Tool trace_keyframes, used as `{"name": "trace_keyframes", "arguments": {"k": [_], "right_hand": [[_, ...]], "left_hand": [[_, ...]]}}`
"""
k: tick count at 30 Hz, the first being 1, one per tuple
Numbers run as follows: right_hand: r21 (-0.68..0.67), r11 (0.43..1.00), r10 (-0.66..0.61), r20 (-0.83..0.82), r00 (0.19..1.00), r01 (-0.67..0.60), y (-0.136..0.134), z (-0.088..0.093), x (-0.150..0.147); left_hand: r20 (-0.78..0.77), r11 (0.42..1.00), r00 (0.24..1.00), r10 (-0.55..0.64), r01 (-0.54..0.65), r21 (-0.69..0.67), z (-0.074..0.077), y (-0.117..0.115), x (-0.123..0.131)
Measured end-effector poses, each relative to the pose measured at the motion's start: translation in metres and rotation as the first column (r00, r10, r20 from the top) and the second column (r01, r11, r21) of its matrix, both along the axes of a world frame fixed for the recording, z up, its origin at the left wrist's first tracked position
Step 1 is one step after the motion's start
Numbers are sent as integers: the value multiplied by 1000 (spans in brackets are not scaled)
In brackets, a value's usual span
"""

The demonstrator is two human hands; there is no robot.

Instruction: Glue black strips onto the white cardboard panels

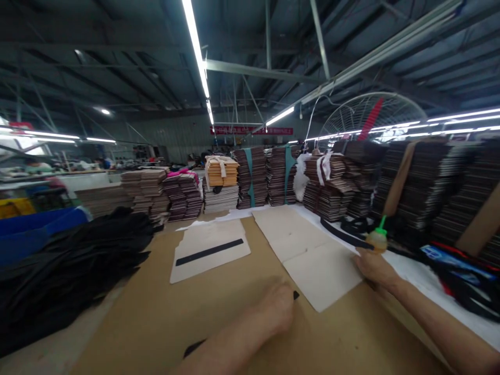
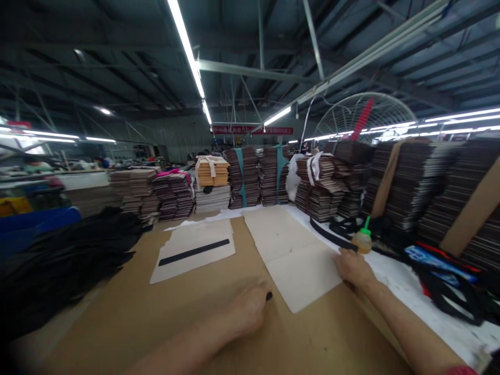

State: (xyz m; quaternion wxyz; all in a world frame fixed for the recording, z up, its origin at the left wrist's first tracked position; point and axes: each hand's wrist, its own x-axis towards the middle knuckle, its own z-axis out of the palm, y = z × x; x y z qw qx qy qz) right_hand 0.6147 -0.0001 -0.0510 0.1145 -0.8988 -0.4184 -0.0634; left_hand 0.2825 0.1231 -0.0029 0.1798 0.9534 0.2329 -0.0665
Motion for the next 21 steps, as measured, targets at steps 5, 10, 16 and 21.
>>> {"name": "trace_keyframes", "arguments": {"k": [5,10,16,21], "right_hand": [[34,999,-24,-47,999,25,-11,-29,0],[85,996,39,-80,996,-32,-24,-27,-5],[81,985,158,-107,982,-150,-78,-26,-54],[96,966,248,-66,966,-241,-124,-31,-135]], "left_hand": [[-6,997,997,73,-73,22,-10,-11,31],[-54,999,998,33,-31,40,4,-25,16],[-190,998,979,-67,65,-14,26,-53,-49],[-308,996,947,-90,93,-3,47,-76,-114]]}}
